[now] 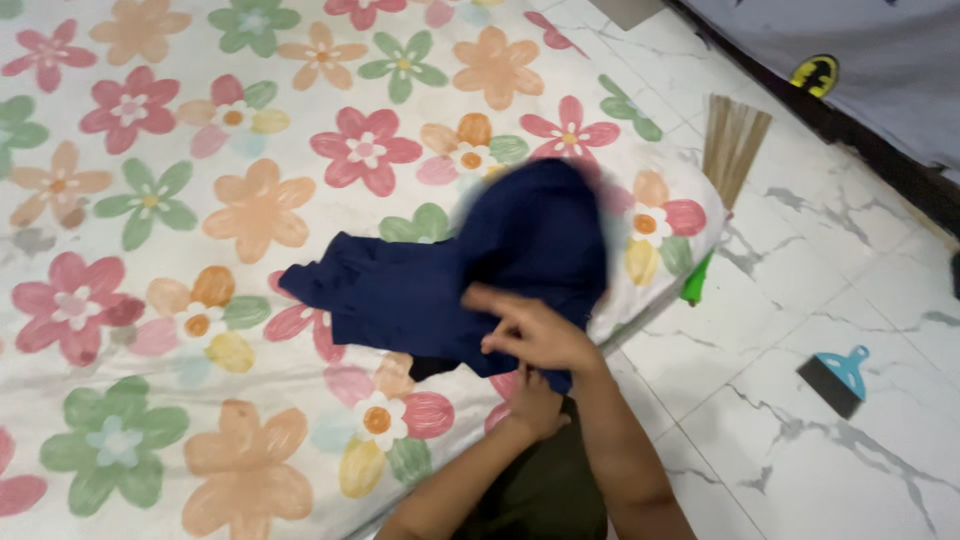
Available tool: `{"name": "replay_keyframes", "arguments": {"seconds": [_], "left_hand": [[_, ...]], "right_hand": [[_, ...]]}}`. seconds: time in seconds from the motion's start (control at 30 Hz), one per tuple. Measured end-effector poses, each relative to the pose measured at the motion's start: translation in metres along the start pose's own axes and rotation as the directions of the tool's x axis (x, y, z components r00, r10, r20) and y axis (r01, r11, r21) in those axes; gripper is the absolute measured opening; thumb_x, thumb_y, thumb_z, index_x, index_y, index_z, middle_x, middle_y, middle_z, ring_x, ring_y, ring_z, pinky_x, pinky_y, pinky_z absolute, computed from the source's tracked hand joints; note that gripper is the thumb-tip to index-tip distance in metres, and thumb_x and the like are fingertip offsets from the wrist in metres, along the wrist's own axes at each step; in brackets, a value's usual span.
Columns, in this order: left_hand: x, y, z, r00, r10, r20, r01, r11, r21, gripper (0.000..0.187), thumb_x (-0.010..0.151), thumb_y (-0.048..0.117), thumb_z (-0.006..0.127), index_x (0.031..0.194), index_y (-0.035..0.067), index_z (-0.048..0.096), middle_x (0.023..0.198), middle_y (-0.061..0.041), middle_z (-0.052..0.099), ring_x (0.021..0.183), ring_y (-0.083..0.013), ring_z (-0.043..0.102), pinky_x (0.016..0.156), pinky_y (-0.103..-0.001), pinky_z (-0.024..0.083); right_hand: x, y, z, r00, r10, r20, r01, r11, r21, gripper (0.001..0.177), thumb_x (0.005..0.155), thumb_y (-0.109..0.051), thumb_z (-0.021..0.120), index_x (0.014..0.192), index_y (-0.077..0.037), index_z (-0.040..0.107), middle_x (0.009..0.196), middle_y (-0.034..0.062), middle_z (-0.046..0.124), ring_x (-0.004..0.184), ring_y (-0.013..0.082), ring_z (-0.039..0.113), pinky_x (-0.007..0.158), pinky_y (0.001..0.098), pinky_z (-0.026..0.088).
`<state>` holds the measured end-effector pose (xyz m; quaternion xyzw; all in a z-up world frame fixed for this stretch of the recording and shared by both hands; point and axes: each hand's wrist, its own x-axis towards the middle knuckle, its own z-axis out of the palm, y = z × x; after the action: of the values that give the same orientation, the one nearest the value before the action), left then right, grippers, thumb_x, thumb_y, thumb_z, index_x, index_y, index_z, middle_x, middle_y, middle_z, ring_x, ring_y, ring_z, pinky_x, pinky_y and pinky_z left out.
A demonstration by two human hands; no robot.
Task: The person takes clothing out of a backpack on a bed, folds a black garment and a navy blue garment on the bed, then handles a clothes iron and its cord near a small table. They finish by folding a maroon polka-dot garment and placing it on the bed.
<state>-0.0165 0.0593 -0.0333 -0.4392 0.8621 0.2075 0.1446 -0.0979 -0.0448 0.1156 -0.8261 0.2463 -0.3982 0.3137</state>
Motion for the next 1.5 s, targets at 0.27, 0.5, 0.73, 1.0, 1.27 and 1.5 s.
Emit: {"name": "replay_keyframes", "arguments": {"seconds": [0.27,0.5,0.73,1.0,1.27,1.5], "left_hand": [[-0.097,-0.077,-0.034,0.96,-0.178,-0.218,-0.113,0.468,-0.877,0.048,0.092,0.022,0.064,0.136,0.003,0.06,0.122,-0.019,0.073,0.115,-0.0295,0.072,0.102,-0.037,0.054],[-0.083,-0.155,-0.08,0.647,-0.299,-0.702,-0.207,0.817,-0.539,0.06,0.09,0.016,0.071,0.144,-0.001,0.051,0.15,-0.023,0.049,0.135,-0.0428,0.048,0.113,-0.045,0.038],[-0.102,-0.152,-0.081,0.668,-0.212,-0.714,-0.286,0.812,-0.509,0.11,0.061,0.037,0.089,0.15,-0.001,0.037,0.15,-0.021,0.045,0.14,-0.0401,0.041,0.12,-0.052,0.027],[-0.065,-0.123,-0.032,0.515,-0.466,-0.719,-0.286,0.698,-0.657,0.101,0.078,0.042,0.082,0.155,-0.003,0.034,0.158,-0.02,0.044,0.148,-0.0338,0.041,0.12,-0.049,0.033],[-0.054,-0.201,0.011,0.7,-0.712,0.057,-0.691,-0.695,-0.201,0.059,0.102,0.033,0.056,0.145,-0.007,0.048,0.144,-0.019,0.06,0.131,-0.0302,0.058,0.117,-0.041,0.041],[-0.107,-0.188,-0.01,0.807,-0.582,-0.102,-0.59,-0.804,-0.079,0.053,0.105,0.031,0.046,0.144,-0.004,0.049,0.144,-0.015,0.06,0.132,-0.0255,0.058,0.118,-0.038,0.04]], "right_hand": [[-0.105,0.083,0.019,0.552,0.624,-0.554,-0.629,0.747,0.215,0.051,0.102,-0.015,0.066,0.146,0.003,0.047,0.144,0.0202,0.057,0.127,0.0239,0.058,0.101,0.037,0.05],[-0.174,0.137,0.068,0.276,0.898,-0.342,-0.721,0.429,0.544,0.061,0.089,-0.02,0.077,0.139,0.003,0.053,0.124,0.0202,0.063,0.104,0.0219,0.064,0.09,0.0341,0.052],[-0.122,0.068,0.011,0.358,0.911,-0.203,-0.351,0.333,0.875,0.041,0.091,-0.01,0.062,0.127,0.01,0.062,0.11,0.0193,0.07,0.091,0.0256,0.07,0.083,0.0348,0.057],[0.046,-0.035,0.048,0.543,0.784,-0.302,-0.222,0.481,0.848,0.057,0.094,-0.01,0.066,0.147,-0.002,0.047,0.131,0.0128,0.058,0.113,0.0238,0.059,0.085,0.0378,0.049],[0.064,0.054,0.143,0.67,0.723,-0.169,-0.193,0.389,0.901,0.06,0.101,-0.011,0.062,0.154,-0.006,0.033,0.144,0.0175,0.05,0.132,0.0258,0.049,0.11,0.0389,0.043],[0.042,0.072,0.208,0.551,0.832,0.073,-0.267,0.093,0.959,0.056,0.091,-0.012,0.074,0.14,0.002,0.05,0.127,0.0149,0.064,0.114,0.0248,0.064,0.097,0.0388,0.056]]}}
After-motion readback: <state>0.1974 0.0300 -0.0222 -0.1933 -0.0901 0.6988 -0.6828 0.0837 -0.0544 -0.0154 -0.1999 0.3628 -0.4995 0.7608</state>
